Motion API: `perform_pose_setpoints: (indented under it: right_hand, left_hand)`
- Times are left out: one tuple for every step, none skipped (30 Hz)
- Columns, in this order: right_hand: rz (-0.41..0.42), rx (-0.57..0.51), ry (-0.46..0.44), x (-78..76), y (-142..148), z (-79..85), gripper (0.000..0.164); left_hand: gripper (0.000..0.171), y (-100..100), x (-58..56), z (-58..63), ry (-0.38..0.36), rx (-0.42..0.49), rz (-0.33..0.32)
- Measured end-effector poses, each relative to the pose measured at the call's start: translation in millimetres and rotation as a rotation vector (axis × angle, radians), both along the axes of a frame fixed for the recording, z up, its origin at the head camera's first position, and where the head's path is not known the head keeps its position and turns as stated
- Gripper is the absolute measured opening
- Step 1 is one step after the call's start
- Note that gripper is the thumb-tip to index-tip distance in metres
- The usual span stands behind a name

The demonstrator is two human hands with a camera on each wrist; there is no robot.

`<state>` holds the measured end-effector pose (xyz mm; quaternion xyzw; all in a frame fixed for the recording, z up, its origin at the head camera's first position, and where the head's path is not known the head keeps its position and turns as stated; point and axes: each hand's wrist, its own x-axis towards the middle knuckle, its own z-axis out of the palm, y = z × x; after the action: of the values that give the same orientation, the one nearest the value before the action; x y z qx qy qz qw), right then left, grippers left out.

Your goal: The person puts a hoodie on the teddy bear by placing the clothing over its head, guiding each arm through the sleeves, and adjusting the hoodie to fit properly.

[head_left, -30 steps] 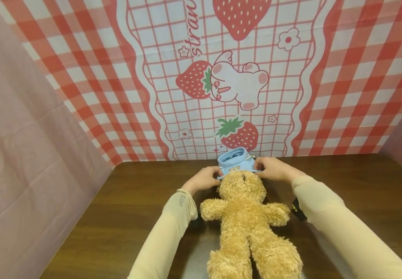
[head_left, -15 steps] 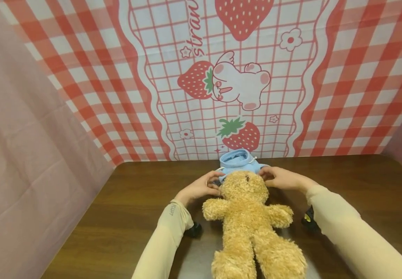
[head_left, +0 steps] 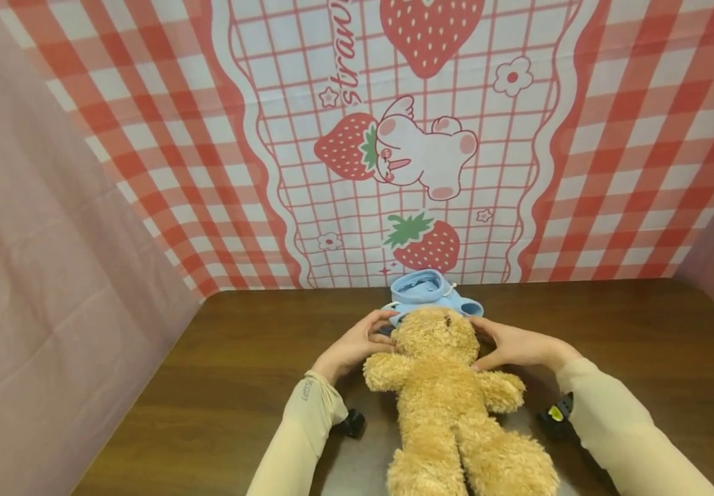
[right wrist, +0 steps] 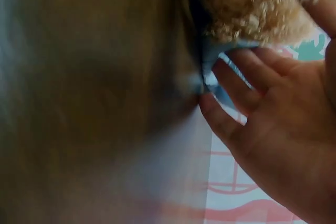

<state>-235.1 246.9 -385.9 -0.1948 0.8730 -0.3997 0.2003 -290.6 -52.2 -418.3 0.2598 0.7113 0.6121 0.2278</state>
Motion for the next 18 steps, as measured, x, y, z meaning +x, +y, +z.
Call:
perform_pose_setpoints:
  right_hand:
    - [-0.012,0.006,0.000,1.0,-0.7,-1.1,0.100]
    - [-0.025,0.009,0.004,1.2,-1.4,-2.5,0.101]
    - [-0.043,0.001,0.005,1.3,-2.2,-3.9,0.100]
    - [-0.058,-0.007,0.010,1.0,-2.5,-5.2,0.099]
    - [-0.069,-0.018,0.018,0.6,-2.9,-6.5,0.097]
    - [-0.075,-0.033,0.028,0.3,-3.2,-7.7,0.094]
    - [-0.089,-0.048,0.029,0.0,-3.6,-9.3,0.092]
    - [-0.095,-0.059,0.040,-0.1,-3.7,-11.2,0.090]
    - [-0.103,-0.070,0.051,0.1,-4.0,-12.8,0.087]
    - [-0.107,-0.082,0.060,0.4,-4.1,-14.6,0.084]
    - [-0.114,-0.094,0.068,0.8,-4.3,-16.2,0.082]
    - [-0.122,-0.107,0.075,1.3,-4.2,-17.8,0.081]
    - [-0.128,-0.125,0.077,1.7,-4.4,-19.3,0.079]
    - [-0.127,-0.135,0.089,1.9,-4.2,-20.4,0.078]
    - [-0.129,-0.143,0.096,2.3,-4.1,-21.0,0.078]
    - [-0.131,-0.152,0.094,2.5,-4.3,-21.6,0.079]
    - [-0.132,-0.159,0.096,2.7,-4.3,-21.8,0.080]
    - [-0.130,-0.163,0.097,2.6,-4.3,-22.0,0.080]
  left_hand:
    - [0.059,0.5,0.7,-0.1,0.003,0.009,0.009]
    - [0.058,1.2,1.3,-0.2,0.005,0.018,0.020]
    - [0.058,1.9,1.5,-0.7,0.005,0.023,0.032]
    - [0.058,3.1,1.8,-0.8,0.009,0.024,0.044]
    - [0.058,4.2,2.4,-0.8,0.016,0.025,0.050]
    - [0.057,5.2,2.9,-1.0,0.021,0.026,0.054]
    - [0.058,5.9,3.4,-1.3,0.025,0.024,0.058]
    - [0.058,6.5,3.9,-1.2,0.029,0.019,0.060]
    - [0.059,6.8,4.2,-1.1,0.033,0.017,0.054]
    - [0.059,7.0,4.7,-0.7,0.036,0.017,0.046]
    - [0.059,7.2,5.0,-0.4,0.034,0.020,0.036]
    - [0.060,7.3,5.2,-0.1,0.029,0.024,0.027]
    - [0.061,7.3,5.5,0.4,0.024,0.027,0.022]
    - [0.061,7.3,5.7,0.9,0.019,0.031,0.017]
    - [0.062,7.6,5.8,1.2,0.014,0.034,0.016]
    - [0.062,8.0,6.0,1.7,0.011,0.038,0.018]
    - [0.063,8.5,5.9,2.1,0.009,0.039,0.021]
    - [0.063,9.3,5.7,2.1,0.007,0.047,0.026]
